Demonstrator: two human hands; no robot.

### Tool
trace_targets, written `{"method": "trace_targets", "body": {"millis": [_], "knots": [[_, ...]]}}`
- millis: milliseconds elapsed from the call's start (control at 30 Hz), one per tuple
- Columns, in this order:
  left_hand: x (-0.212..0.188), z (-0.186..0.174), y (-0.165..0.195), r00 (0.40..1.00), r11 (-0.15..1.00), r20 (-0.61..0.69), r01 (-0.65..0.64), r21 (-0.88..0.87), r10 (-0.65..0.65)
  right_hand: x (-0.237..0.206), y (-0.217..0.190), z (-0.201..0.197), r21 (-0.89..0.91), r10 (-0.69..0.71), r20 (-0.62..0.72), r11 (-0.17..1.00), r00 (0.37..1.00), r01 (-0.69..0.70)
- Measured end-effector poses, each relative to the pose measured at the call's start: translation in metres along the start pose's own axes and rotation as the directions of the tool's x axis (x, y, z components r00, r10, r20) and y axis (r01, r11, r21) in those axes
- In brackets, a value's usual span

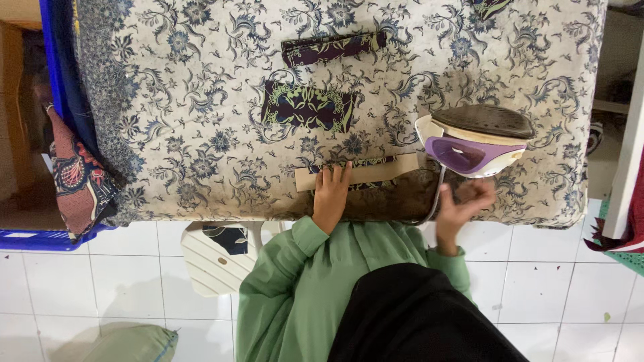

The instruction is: The person irons several small rectangular pieces of patterned fabric on a floral-patterned table. They use a purple and white iron and a wooden board to press the fabric flat, repeatedly folding and ironing each piece.

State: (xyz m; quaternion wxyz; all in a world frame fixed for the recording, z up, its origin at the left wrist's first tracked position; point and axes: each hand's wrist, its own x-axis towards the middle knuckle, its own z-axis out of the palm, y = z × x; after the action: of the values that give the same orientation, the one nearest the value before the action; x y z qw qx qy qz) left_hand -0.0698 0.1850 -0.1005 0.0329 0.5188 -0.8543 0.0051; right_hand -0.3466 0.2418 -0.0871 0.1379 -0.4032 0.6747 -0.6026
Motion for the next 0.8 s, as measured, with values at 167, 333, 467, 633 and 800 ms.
{"method": "trace_targets", "body": {"millis": [167,333,467,633,800], "knots": [[-0.003,0.003,0.004,0.999,0.995,0.01,-0.036,0.095,0.035,0.069,-0.008,-0.006,0.266,0.061,0.229,0.956,0.972,-0.123],[0.002,0.008,0.006,1.0,0.999,-0.002,-0.024,0.035,0.024,0.144,-0.069,-0.002,-0.294,-0.292,0.585,0.794,0.757,0.533],[0.003,0.006,0.005,0.999,0.995,-0.02,-0.044,0.086,0.045,0.165,-0.095,0.058,-0.167,-0.28,0.886,0.553,0.371,0.817],[-0.004,-0.006,-0.015,0.997,0.898,0.016,0.079,-0.433,-0.08,0.151,-0.091,0.098,-0.142,-0.13,0.965,0.474,0.228,0.869],[-0.021,-0.009,-0.037,0.99,0.947,-0.096,0.07,-0.312,-0.105,0.128,-0.092,0.096,-0.213,0.018,0.975,0.378,0.222,0.901]]}}
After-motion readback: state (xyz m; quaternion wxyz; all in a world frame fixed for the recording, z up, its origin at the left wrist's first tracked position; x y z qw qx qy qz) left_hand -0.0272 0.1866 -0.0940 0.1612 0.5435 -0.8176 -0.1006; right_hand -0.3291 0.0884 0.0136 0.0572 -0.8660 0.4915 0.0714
